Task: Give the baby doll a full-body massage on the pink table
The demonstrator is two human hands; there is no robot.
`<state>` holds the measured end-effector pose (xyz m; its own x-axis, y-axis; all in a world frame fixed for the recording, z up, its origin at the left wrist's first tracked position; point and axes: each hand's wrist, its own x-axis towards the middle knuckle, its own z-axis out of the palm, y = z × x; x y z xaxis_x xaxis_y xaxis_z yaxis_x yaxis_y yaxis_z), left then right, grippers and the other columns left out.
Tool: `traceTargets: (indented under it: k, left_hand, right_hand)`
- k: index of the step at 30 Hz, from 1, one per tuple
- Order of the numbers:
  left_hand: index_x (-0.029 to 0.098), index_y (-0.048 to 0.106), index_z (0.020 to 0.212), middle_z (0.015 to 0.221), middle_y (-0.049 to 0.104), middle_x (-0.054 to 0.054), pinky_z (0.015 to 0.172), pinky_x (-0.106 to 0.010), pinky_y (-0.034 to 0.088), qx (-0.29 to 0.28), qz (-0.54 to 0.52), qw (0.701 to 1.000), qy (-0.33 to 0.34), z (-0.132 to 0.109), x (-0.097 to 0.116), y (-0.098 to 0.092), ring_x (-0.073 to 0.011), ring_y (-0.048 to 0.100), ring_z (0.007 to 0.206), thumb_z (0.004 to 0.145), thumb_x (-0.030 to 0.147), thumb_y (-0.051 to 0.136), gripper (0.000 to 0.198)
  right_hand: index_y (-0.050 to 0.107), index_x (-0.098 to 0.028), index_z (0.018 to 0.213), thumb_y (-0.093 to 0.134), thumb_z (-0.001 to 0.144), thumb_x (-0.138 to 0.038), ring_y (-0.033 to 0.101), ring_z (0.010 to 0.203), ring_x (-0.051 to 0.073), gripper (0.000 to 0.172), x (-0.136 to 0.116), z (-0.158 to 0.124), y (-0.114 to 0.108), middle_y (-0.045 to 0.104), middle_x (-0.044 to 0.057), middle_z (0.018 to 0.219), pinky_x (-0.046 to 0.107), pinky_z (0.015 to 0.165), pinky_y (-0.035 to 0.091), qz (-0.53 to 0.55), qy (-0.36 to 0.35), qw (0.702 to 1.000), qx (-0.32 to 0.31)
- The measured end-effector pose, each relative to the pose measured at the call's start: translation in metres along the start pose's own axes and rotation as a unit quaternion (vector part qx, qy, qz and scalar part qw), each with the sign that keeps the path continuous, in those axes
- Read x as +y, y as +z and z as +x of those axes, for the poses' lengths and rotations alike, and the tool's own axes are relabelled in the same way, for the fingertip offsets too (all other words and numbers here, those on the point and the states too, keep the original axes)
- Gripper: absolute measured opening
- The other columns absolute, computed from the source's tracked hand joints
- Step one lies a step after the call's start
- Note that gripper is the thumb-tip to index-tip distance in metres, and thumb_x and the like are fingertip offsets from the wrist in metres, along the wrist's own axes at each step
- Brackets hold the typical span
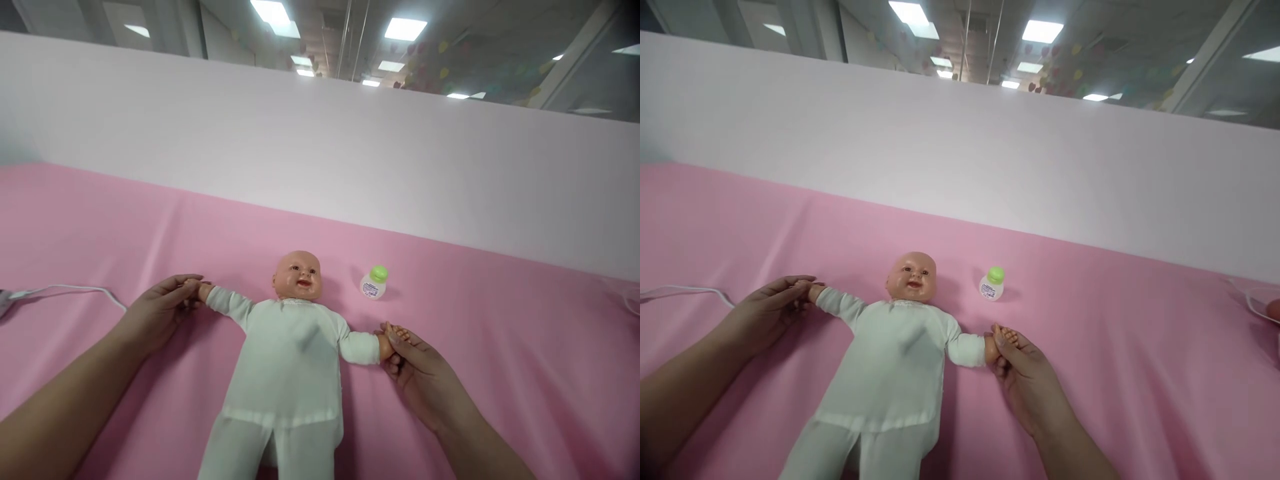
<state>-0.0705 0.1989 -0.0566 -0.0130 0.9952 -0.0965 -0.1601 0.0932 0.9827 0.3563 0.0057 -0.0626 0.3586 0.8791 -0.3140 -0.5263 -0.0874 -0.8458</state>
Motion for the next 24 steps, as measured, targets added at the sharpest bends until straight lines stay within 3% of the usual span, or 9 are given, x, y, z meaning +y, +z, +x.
traceTargets:
  k: [5,10,16,20,24]
  left_hand:
    - [0.019,0.076,0.090,0.080,0.072,-0.004,0.056,-0.021,0.052,0.004,0.028,0.999,0.029,-0.004,-0.004,0.000,-0.0144,0.061,0.066,0.067,0.047,0.091,0.038]
    - [0.019,0.073,0.082,0.070,0.067,-0.002,0.054,-0.025,0.048,-0.016,0.042,0.998,0.042,-0.010,0.000,0.002,-0.0151,0.058,0.061,0.072,0.052,0.085,0.037]
    - [0.018,0.072,0.104,0.074,0.072,-0.004,0.062,-0.031,0.053,0.010,0.073,0.997,0.016,-0.019,0.003,0.008,-0.0198,0.065,0.066,0.074,0.041,0.076,0.039]
    - [0.021,0.070,0.110,0.077,0.074,-0.005,0.065,-0.036,0.056,0.035,0.100,0.994,0.002,-0.025,0.002,0.012,-0.0231,0.069,0.069,0.074,0.032,0.070,0.038]
    - [0.023,0.069,0.109,0.078,0.073,-0.006,0.065,-0.039,0.058,0.017,0.079,0.997,-0.013,-0.025,-0.002,0.010,-0.0247,0.070,0.068,0.075,0.030,0.070,0.035]
  right_hand:
    - [0.073,-0.019,0.077,0.098,0.065,-0.043,0.036,0.062,0.010,0.036,0.005,0.004,-0.002,0.048,-0.001,0.072,0.018,0.050,0.045,-0.005,-0.052,0.998,0.028]
    - [0.073,-0.019,0.081,0.090,0.074,-0.053,0.035,0.060,0.010,0.039,0.006,0.013,-0.019,0.047,-0.001,0.070,0.019,0.046,0.039,-0.063,-0.090,0.993,0.047]
    - [0.077,-0.019,0.104,0.088,0.075,-0.058,0.042,0.062,0.011,0.049,0.007,0.022,-0.029,0.054,-0.001,0.075,0.021,0.050,0.046,-0.079,-0.102,0.988,0.083]
    - [0.077,-0.022,0.113,0.090,0.074,-0.051,0.049,0.063,0.013,0.050,0.004,0.022,-0.035,0.061,0.001,0.076,0.024,0.057,0.054,-0.071,-0.072,0.995,0.009]
    - [0.079,-0.024,0.110,0.092,0.070,-0.035,0.061,0.075,0.018,0.043,0.001,0.020,-0.043,0.072,0.008,0.099,0.030,0.072,0.060,-0.069,-0.050,0.996,-0.035]
